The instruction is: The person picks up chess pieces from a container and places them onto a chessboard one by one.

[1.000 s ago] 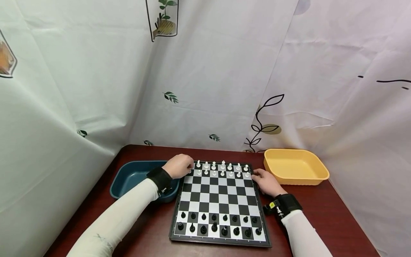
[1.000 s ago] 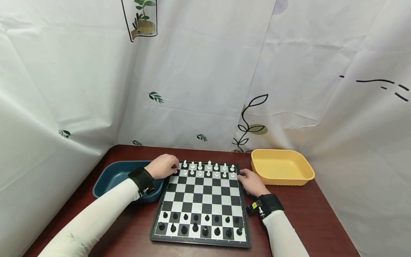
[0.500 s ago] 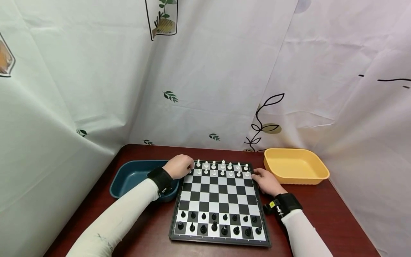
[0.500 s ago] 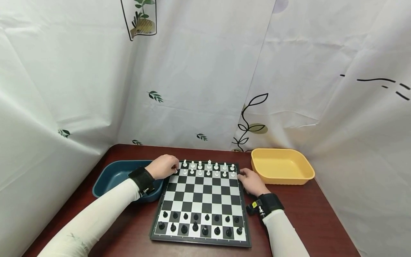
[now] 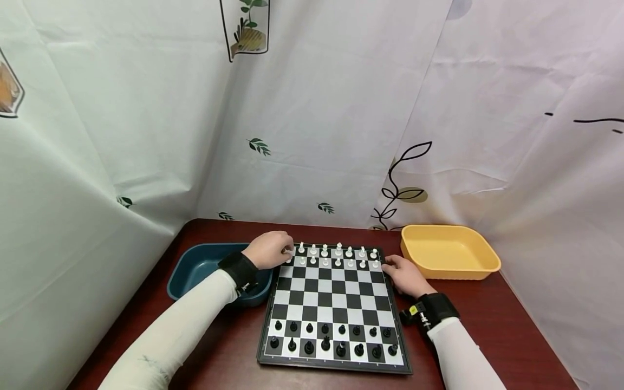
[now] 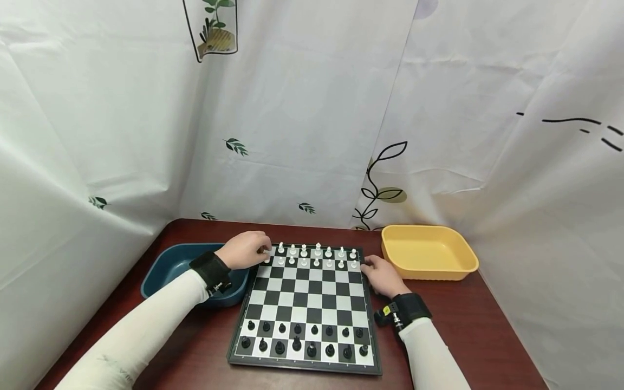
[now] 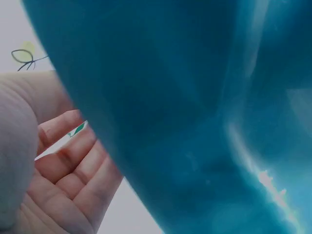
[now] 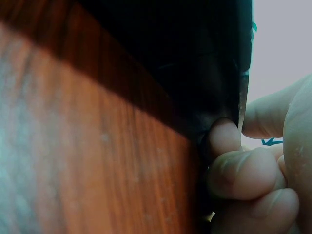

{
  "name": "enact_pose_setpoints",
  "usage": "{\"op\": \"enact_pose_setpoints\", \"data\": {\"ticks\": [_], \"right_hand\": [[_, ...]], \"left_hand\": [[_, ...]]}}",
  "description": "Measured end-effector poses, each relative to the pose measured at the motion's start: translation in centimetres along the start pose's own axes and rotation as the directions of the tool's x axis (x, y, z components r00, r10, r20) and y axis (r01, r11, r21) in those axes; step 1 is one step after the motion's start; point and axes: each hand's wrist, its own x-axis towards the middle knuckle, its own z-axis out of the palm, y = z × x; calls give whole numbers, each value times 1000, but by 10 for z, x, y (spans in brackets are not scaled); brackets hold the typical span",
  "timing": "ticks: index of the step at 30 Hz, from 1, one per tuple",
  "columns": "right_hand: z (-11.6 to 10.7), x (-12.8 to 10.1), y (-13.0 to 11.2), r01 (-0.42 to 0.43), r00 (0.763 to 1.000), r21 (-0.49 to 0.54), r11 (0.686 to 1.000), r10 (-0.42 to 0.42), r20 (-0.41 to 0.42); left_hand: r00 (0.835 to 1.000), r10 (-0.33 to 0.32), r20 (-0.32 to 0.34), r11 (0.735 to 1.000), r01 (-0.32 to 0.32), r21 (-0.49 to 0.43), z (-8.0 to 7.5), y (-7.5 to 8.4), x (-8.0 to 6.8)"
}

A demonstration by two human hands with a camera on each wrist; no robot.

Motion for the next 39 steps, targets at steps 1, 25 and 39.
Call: {"op": "enact_pose_setpoints", "data": {"ticks": [1, 25, 39], "right_hand": [[0, 0, 0, -1, 1000, -1, 1000, 1, -1], [1, -3, -3, 12, 1000, -4, 1000, -12, -4], [0, -3, -3, 10, 1000, 10, 1000, -10, -7]], "left_hand": [[1000, -2, -8, 1000, 2, -2, -3, 0, -1], [997, -24, 78, 999, 26, -31, -38, -32, -54], [991, 18, 136, 998, -11, -58, -42, -50, -80]]}}
